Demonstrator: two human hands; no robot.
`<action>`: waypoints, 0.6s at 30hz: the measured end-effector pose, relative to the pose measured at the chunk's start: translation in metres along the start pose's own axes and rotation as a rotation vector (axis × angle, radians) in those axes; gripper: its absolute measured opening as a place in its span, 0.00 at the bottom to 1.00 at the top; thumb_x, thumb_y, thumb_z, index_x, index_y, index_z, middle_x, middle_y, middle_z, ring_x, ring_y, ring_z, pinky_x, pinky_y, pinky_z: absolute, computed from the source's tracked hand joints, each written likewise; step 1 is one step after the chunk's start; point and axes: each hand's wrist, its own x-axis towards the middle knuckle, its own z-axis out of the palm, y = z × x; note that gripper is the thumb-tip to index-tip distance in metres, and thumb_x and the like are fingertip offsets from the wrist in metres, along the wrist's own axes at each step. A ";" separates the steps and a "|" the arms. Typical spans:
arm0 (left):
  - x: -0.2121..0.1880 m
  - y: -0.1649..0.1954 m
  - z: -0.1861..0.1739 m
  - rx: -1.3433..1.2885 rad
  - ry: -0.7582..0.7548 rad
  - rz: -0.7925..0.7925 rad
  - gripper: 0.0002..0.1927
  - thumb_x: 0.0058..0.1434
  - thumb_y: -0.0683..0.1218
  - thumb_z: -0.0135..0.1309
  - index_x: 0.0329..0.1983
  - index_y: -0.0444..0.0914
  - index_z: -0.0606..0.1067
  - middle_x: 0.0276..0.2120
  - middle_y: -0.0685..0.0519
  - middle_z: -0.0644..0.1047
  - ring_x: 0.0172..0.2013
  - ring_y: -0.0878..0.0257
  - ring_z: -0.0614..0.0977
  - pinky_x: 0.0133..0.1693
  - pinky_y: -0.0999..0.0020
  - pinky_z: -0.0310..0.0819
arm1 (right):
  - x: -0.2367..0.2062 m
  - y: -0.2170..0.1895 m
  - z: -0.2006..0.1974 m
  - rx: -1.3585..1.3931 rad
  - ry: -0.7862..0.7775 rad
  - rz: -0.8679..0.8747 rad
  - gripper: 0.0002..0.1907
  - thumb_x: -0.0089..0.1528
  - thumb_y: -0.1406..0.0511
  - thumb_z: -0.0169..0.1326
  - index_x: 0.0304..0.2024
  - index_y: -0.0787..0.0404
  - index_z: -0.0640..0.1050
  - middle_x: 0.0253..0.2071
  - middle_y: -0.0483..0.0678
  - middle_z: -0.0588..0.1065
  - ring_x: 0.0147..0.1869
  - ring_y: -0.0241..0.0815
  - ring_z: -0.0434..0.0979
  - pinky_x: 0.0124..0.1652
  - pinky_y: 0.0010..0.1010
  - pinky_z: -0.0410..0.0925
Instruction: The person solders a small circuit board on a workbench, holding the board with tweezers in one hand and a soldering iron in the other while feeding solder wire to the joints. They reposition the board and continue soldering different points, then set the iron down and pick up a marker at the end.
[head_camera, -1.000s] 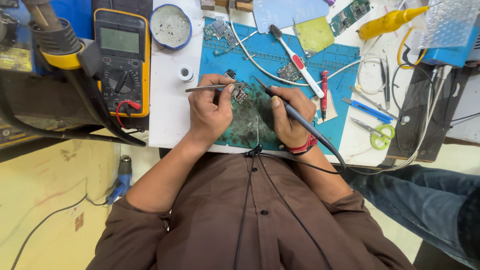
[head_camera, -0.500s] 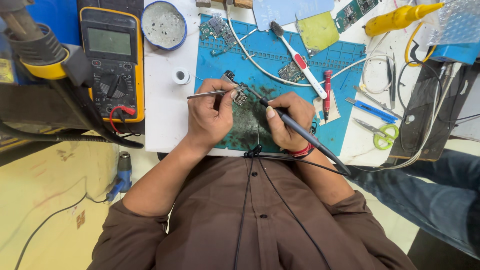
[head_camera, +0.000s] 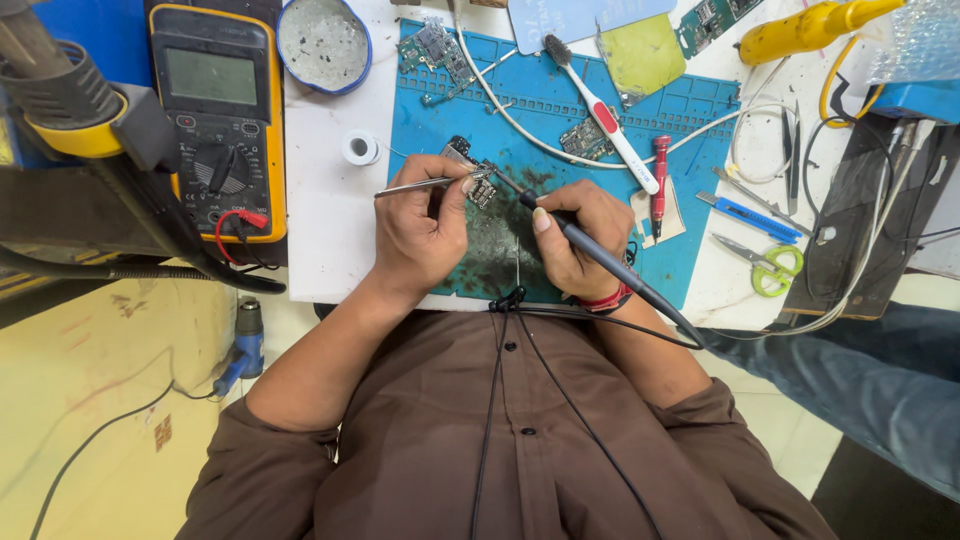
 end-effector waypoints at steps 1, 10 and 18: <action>0.000 0.000 0.000 0.002 -0.003 -0.004 0.05 0.69 0.36 0.58 0.45 0.34 0.73 0.35 0.49 0.80 0.30 0.66 0.81 0.32 0.72 0.74 | 0.000 0.000 0.000 -0.005 -0.001 0.005 0.04 0.63 0.70 0.59 0.37 0.65 0.77 0.29 0.50 0.74 0.29 0.44 0.73 0.31 0.33 0.63; -0.001 0.002 0.002 0.000 -0.012 0.008 0.05 0.70 0.37 0.57 0.46 0.34 0.73 0.38 0.48 0.81 0.33 0.64 0.84 0.35 0.71 0.78 | 0.000 -0.002 -0.001 -0.014 -0.009 0.019 0.05 0.63 0.71 0.60 0.38 0.66 0.77 0.31 0.51 0.75 0.29 0.45 0.74 0.32 0.32 0.64; -0.002 0.001 0.001 -0.001 0.001 0.030 0.05 0.71 0.36 0.57 0.46 0.34 0.73 0.38 0.48 0.80 0.33 0.65 0.83 0.35 0.71 0.77 | -0.001 -0.002 0.000 -0.012 -0.012 0.015 0.04 0.62 0.71 0.60 0.37 0.66 0.77 0.30 0.51 0.75 0.28 0.45 0.74 0.31 0.33 0.63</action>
